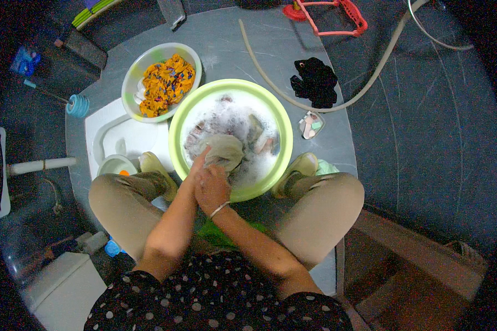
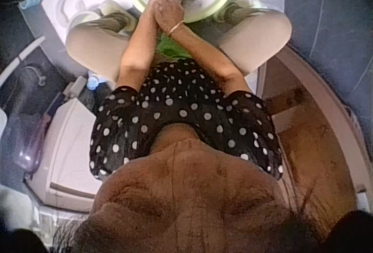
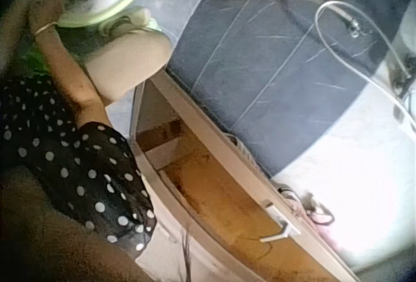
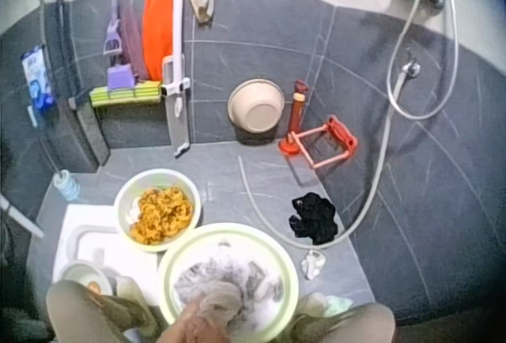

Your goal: The person washes several items of clothing by hand in a basin of soapy water. They rub and scrub a yellow patterned garment, then rinse and wring it before moving on to a white garment, repeating the scrubbing and wringing actions.

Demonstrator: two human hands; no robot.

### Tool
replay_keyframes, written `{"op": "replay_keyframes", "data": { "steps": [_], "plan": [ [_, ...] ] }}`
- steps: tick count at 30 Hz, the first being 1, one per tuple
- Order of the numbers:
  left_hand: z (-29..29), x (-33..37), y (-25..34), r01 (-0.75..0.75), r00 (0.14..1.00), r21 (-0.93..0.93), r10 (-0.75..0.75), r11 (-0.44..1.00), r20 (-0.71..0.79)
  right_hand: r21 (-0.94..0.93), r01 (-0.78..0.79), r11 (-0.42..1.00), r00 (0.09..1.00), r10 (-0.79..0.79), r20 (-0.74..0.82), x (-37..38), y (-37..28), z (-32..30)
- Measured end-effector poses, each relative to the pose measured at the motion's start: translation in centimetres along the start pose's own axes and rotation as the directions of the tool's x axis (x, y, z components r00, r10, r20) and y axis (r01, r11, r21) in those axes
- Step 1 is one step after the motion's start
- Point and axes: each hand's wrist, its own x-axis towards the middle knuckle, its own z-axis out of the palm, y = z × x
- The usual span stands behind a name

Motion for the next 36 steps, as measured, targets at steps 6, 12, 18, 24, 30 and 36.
{"op": "replay_keyframes", "data": {
  "steps": [6, 12, 18, 24, 30, 36],
  "plan": [
    [0.8, 0.0, -1.5, -0.223, 0.939, 0.465, 0.316, 0.857, -0.133, 0.05, -0.398, 0.916, 0.907, 0.385, 0.169, 5.5, 6.4, 0.7],
    [5.3, -2.0, 0.5, -0.333, 0.852, 0.719, 0.522, 0.61, -0.048, 0.724, -0.515, 0.459, 0.773, 0.613, 0.161, 8.2, 15.5, 2.5],
    [4.5, -2.0, 0.9, -0.203, 0.724, 0.946, 0.69, 0.252, -0.028, 0.516, -0.409, 0.753, 0.839, 0.532, -0.112, 9.4, 15.6, -0.6],
    [3.1, -1.2, -0.3, 0.11, 0.602, 0.994, 0.796, -0.003, -0.064, -0.012, -0.411, 0.911, 0.828, 0.368, -0.422, 8.0, 13.7, 0.7],
    [3.4, -0.5, -1.3, -0.283, 0.791, 0.938, 0.602, 0.202, 0.109, -0.22, -0.542, 0.811, 0.837, 0.544, -0.057, 6.0, 18.0, 4.6],
    [5.5, -1.4, -1.0, -0.061, 0.996, 0.059, 0.065, 0.996, -0.068, 0.021, -0.282, 0.959, 0.941, 0.281, -0.187, 6.7, 8.4, 1.5]
  ]
}}
